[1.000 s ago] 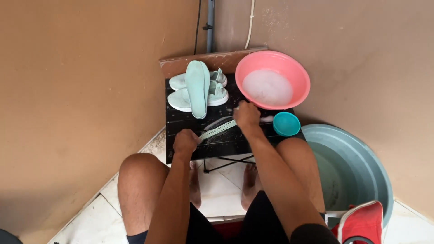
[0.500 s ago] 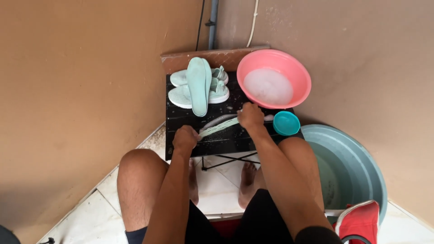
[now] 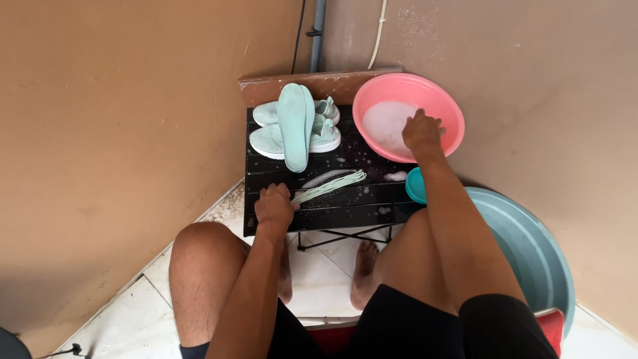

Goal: The person unties and removes shoelaces from a pair of light blue sneakers. They then scrub the shoelaces with a brush using soapy water from a pink basin, rinse them with water from a blue cup, and finally place the clean shoelaces back into the sneakers.

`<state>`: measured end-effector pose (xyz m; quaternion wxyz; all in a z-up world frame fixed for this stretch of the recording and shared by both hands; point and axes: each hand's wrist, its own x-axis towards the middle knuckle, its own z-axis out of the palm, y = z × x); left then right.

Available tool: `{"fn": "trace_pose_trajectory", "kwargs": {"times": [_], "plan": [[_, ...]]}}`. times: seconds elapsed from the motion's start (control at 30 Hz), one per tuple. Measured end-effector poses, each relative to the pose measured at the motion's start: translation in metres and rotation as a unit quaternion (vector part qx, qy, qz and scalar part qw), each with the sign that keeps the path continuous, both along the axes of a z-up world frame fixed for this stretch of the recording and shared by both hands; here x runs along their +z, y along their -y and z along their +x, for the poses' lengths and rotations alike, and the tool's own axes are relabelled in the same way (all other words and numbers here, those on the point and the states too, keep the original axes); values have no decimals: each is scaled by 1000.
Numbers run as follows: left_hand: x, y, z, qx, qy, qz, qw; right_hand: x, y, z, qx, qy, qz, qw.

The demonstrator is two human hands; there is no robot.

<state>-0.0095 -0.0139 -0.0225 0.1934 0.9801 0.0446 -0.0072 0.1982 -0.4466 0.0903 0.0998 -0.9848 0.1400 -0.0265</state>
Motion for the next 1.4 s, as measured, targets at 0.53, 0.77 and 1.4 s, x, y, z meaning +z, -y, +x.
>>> {"fn": "trace_pose_trajectory", "kwargs": {"times": [0.53,0.77,1.4], "plan": [[-61,-3,12,-39,-39,143,988,10,-121,-101,506,56,98,855],[-87,-1,14,-86,-51,217,971,-40,-118,-111,473,-60,243,845],[-50,21,-11,-122,-53,249,959,-210,-89,-39,528,26,21,849]]}}
